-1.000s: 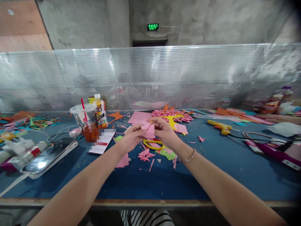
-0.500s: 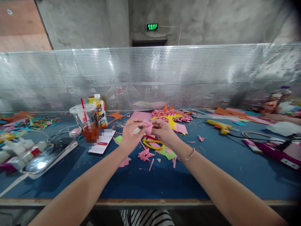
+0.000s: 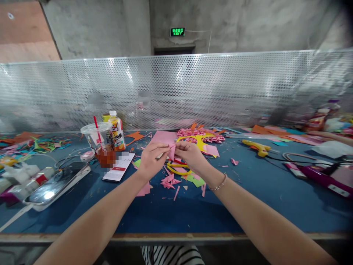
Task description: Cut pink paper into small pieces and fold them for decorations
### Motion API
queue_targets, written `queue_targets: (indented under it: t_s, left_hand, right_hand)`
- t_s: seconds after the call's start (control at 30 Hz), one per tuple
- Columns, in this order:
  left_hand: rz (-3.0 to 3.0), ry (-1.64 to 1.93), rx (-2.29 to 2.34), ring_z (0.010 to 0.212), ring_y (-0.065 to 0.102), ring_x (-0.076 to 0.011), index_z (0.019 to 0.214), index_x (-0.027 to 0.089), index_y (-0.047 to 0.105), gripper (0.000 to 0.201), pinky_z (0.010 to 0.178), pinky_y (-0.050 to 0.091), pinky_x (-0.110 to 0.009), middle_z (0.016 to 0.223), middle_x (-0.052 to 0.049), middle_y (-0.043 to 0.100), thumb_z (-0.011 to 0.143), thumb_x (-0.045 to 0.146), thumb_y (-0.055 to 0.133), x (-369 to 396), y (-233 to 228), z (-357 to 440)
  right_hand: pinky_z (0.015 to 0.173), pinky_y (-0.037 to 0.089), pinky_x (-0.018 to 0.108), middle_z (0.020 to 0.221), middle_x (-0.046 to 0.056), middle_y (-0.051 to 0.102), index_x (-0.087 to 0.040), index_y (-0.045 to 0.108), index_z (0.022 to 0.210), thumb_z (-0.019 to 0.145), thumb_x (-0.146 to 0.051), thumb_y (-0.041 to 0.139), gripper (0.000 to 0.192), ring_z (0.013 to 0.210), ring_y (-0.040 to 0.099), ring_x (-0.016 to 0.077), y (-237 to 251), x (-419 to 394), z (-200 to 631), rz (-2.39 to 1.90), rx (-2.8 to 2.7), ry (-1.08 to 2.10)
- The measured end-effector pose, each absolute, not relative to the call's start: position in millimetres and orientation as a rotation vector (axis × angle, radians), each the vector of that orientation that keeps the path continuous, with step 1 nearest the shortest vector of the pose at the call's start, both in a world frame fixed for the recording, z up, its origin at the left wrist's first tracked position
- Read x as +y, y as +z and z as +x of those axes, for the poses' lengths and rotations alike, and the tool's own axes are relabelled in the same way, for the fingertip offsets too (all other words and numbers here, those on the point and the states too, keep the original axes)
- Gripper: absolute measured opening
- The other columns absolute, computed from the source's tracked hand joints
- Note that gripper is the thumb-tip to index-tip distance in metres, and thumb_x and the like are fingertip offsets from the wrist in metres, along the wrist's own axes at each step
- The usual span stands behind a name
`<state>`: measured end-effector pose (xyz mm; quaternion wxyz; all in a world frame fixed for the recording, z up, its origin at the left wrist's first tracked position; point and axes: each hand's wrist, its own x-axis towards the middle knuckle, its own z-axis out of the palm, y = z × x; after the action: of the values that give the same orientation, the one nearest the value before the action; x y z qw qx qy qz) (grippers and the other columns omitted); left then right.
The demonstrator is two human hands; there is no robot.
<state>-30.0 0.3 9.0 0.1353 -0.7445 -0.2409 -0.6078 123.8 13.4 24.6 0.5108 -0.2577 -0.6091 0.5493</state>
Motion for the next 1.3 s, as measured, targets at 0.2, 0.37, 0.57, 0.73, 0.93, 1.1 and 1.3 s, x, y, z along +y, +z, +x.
queue_targets:
  t_s: [0.2, 0.37, 0.57, 0.73, 0.93, 1.1, 1.3]
  left_hand:
    - [-2.169, -1.756, -0.747, 0.082, 0.062, -0.0138, 0.082, 0.02, 0.068, 0.013, 0.076, 0.05, -0.029, 0.085, -0.005, 0.068, 0.075, 0.015, 0.059, -0.7, 6.9, -29.9]
    - [-2.273, -1.919, -0.94, 0.08, 0.063, -0.0144, 0.076, 0.021, 0.068, 0.01, 0.076, 0.05, -0.03, 0.081, -0.003, 0.068, 0.074, 0.018, 0.058, -0.6, 6.3, -26.9]
    - [-2.382, -2.354, -1.369, 0.072, 0.063, -0.0147, 0.076, 0.017, 0.066, 0.01, 0.069, 0.05, -0.029, 0.077, -0.005, 0.067, 0.068, 0.022, 0.064, 0.3, 5.3, -21.5]
    - [-2.34, -2.458, -1.433, 0.072, 0.063, -0.0157, 0.075, 0.017, 0.068, 0.012, 0.071, 0.05, -0.03, 0.077, -0.005, 0.068, 0.065, 0.023, 0.066, 0.5, 5.1, -20.7]
    - [-2.385, -2.441, -1.504, 0.07, 0.063, -0.0157, 0.077, 0.017, 0.068, 0.016, 0.067, 0.05, -0.03, 0.076, -0.005, 0.068, 0.064, 0.026, 0.067, -0.1, 4.6, -19.7]
    - [-2.426, -2.564, -1.519, 0.067, 0.061, -0.0143, 0.075, 0.016, 0.069, 0.021, 0.066, 0.05, -0.029, 0.073, -0.004, 0.068, 0.061, 0.032, 0.07, 2.2, 1.9, -19.3]
    - [-2.449, -2.711, -1.534, 0.066, 0.059, -0.0139, 0.072, 0.016, 0.069, 0.023, 0.068, 0.05, -0.029, 0.071, -0.003, 0.066, 0.058, 0.033, 0.073, 5.3, -0.2, -20.0]
  right_hand:
    - [0.059, 0.046, 0.023, 0.057, -0.003, 0.062, -0.016, 0.066, 0.07, 0.055, -0.018, 0.07, 0.015, 0.054, 0.056, 0.0079, 24.2, 14.9, 123.7, -0.628, -1.497, 1.296]
    - [0.058, 0.045, 0.023, 0.058, -0.003, 0.061, -0.015, 0.064, 0.069, 0.056, -0.014, 0.064, 0.013, 0.053, 0.054, 0.0078, 24.6, 14.5, 125.6, -0.681, -1.52, 1.261]
    - [0.054, 0.044, 0.023, 0.057, -0.003, 0.059, -0.017, 0.059, 0.064, 0.06, -0.019, 0.063, 0.006, 0.051, 0.053, 0.0085, 22.6, 14.1, 126.2, -0.712, -1.562, 1.154]
    - [0.055, 0.043, 0.024, 0.058, -0.002, 0.058, -0.016, 0.062, 0.067, 0.066, -0.023, 0.06, 0.007, 0.053, 0.051, 0.0096, 19.5, 17.5, 126.6, -0.737, -1.667, 0.963]
    - [0.055, 0.044, 0.024, 0.062, -0.001, 0.06, -0.016, 0.063, 0.072, 0.063, -0.017, 0.058, 0.01, 0.056, 0.053, 0.01, 22.1, 18.7, 127.5, -0.778, -1.664, 0.89]
    - [0.058, 0.044, 0.025, 0.064, 0.0, 0.059, -0.016, 0.061, 0.07, 0.064, -0.019, 0.058, 0.008, 0.059, 0.055, 0.0109, 22.9, 17.5, 127.1, -0.747, -1.672, 0.877]
    - [0.055, 0.041, 0.024, 0.061, -0.001, 0.057, -0.017, 0.061, 0.069, 0.064, -0.019, 0.058, 0.006, 0.056, 0.05, 0.0099, 22.0, 17.4, 126.6, -0.747, -1.701, 0.851]
